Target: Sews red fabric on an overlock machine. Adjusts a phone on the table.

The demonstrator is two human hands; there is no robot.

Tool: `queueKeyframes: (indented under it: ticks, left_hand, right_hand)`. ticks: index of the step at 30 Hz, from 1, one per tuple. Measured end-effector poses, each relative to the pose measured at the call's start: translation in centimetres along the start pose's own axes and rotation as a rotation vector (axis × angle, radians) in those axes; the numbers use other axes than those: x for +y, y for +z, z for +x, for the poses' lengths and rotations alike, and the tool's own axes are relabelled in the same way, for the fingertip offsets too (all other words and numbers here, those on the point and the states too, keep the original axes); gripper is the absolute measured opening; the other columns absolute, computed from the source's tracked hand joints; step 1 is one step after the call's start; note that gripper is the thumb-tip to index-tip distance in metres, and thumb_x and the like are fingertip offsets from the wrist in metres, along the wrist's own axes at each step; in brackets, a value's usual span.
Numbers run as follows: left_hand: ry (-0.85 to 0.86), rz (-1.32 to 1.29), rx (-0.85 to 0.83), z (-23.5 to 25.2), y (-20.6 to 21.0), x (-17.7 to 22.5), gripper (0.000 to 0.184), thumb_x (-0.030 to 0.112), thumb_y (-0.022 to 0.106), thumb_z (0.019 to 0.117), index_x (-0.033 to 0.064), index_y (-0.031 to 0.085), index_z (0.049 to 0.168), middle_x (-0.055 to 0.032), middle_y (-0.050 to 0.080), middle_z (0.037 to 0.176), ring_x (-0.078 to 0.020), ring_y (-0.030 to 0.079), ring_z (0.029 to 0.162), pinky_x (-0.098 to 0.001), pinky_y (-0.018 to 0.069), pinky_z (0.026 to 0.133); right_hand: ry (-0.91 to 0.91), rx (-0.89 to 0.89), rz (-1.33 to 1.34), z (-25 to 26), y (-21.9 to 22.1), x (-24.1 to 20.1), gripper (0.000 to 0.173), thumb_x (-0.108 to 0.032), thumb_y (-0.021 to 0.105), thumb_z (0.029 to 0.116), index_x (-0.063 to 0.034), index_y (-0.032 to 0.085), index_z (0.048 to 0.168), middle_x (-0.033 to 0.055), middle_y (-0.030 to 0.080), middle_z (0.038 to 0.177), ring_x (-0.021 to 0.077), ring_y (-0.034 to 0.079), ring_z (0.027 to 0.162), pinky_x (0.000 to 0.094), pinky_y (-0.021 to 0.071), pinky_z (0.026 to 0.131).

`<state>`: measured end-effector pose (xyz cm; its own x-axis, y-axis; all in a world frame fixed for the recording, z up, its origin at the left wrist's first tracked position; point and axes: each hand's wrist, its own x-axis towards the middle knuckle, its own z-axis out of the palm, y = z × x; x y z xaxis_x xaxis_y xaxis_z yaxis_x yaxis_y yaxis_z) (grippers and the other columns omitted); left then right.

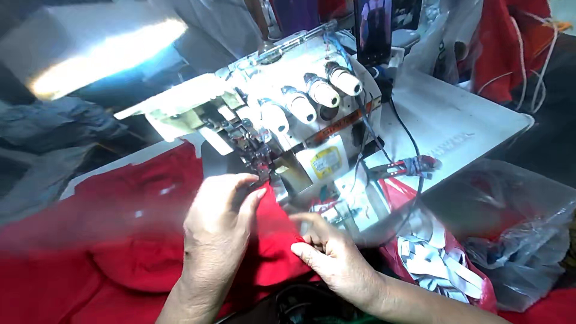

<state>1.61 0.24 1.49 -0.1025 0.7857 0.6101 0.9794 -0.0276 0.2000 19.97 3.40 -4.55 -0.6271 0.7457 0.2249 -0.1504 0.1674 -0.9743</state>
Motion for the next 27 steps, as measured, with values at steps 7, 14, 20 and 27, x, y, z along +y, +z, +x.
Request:
queueKeyframes:
  ticks: [7, 14, 20, 27]
  left_hand:
    - [0.177, 0.264, -0.045, -1.4, -0.4, 1.7, 0.038, 0.025, 0.049, 0.103, -0.0018, 0.075, 0.111, -0.0242, 0.07, 0.105, -0.0429, 0.068, 0.095, -0.0571, 0.051, 0.079]
    - [0.055, 0.218, -0.064, -3.5, 1.5, 3.1, 0.056, 0.037, 0.034, 0.1092, -0.0033, 0.06, 0.139, -0.0251, 0.06, 0.14, -0.0427, 0.057, 0.131, -0.0612, 0.0414, 0.108]
    - [0.007, 0.199, -0.095, -2.5, 1.9, 2.8, 0.059, 0.04, 0.031, 0.1092, -0.0004, 0.061, 0.139, -0.0261, 0.058, 0.142, -0.0436, 0.054, 0.135, -0.0642, 0.0394, 0.108]
    - [-0.008, 0.186, -0.145, -2.1, 1.7, 2.6, 0.061, 0.044, 0.027, 0.1091, 0.0048, 0.058, 0.144, -0.0248, 0.056, 0.145, -0.0434, 0.052, 0.136, -0.0665, 0.0364, 0.109]
  right_hand:
    - [-0.024, 0.015, 0.025, -0.3, 0.2, 0.0, 0.041, -0.009, 0.057, 0.1003, -0.0008, 0.058, 0.14, -0.0009, 0.057, 0.071, 0.0012, 0.05, 0.062, 0.0175, 0.0449, 0.063]
    - [-0.077, 0.064, 0.017, 0.5, -0.2, -0.4, 0.039, -0.009, 0.057, 0.0998, -0.0005, 0.06, 0.138, -0.0025, 0.057, 0.071, 0.0003, 0.051, 0.064, 0.017, 0.0449, 0.064]
    - [-0.096, 0.076, 0.007, 1.5, -0.4, -0.3, 0.04, -0.01, 0.058, 0.101, -0.0034, 0.057, 0.141, -0.0001, 0.061, 0.072, 0.0037, 0.056, 0.065, 0.0208, 0.0492, 0.067]
    - [0.037, 0.044, 0.06, 1.3, -0.7, -0.3, 0.044, -0.012, 0.06, 0.1001, -0.0048, 0.055, 0.143, 0.0011, 0.065, 0.079, 0.0024, 0.058, 0.069, 0.0197, 0.0493, 0.068]
